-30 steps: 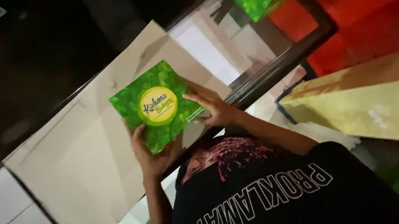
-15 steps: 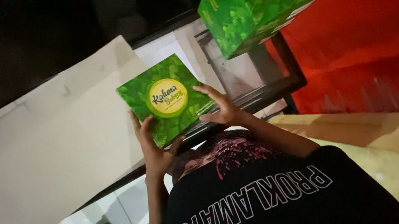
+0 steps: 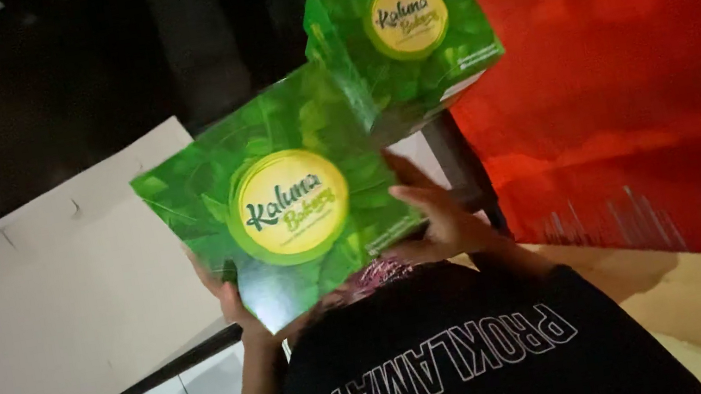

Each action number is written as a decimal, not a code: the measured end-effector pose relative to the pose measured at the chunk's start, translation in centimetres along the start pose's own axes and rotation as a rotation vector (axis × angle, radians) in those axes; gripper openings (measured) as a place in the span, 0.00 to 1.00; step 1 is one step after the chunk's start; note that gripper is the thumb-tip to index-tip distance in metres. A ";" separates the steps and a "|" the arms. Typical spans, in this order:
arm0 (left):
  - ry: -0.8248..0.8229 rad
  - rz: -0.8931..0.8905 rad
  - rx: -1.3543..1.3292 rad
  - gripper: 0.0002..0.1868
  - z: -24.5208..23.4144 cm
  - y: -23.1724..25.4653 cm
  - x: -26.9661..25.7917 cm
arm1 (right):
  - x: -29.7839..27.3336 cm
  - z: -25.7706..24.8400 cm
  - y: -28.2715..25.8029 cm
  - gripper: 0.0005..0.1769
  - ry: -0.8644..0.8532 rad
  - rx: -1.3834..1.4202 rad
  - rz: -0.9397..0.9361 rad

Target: The person assembles a flat cardboard box into a rectangular container. They fold the flaps, insert a green product package, and tuck the sides to form the box. The person then repeats the process with another flat box.

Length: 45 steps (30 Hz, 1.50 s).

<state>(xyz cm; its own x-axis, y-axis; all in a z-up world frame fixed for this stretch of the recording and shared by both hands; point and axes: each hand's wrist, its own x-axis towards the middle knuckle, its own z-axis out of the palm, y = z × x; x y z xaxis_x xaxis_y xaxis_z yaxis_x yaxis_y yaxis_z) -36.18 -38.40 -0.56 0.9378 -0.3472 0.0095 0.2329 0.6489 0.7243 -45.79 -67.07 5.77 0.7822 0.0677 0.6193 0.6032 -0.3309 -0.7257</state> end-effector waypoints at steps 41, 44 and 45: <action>-0.328 0.703 0.918 0.47 14.4 -17.6 15.1 | -11.6 -11.6 22.6 0.23 0.912 0.150 0.350; -0.329 0.721 0.922 0.46 13.9 -18.1 15.2 | -11.9 -11.6 23.9 0.21 0.989 0.075 0.406; -0.346 0.716 0.923 0.47 13.7 -18.2 15.2 | -10.8 -11.6 23.1 0.22 0.972 0.046 0.373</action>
<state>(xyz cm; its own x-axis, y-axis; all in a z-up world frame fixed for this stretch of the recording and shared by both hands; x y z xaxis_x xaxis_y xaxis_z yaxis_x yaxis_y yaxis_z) -29.66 -64.76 -4.15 0.6278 -0.3621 0.6890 -0.7118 0.0912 0.6964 -42.07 -86.35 -14.21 0.4695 -0.8257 0.3127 0.3706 -0.1371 -0.9186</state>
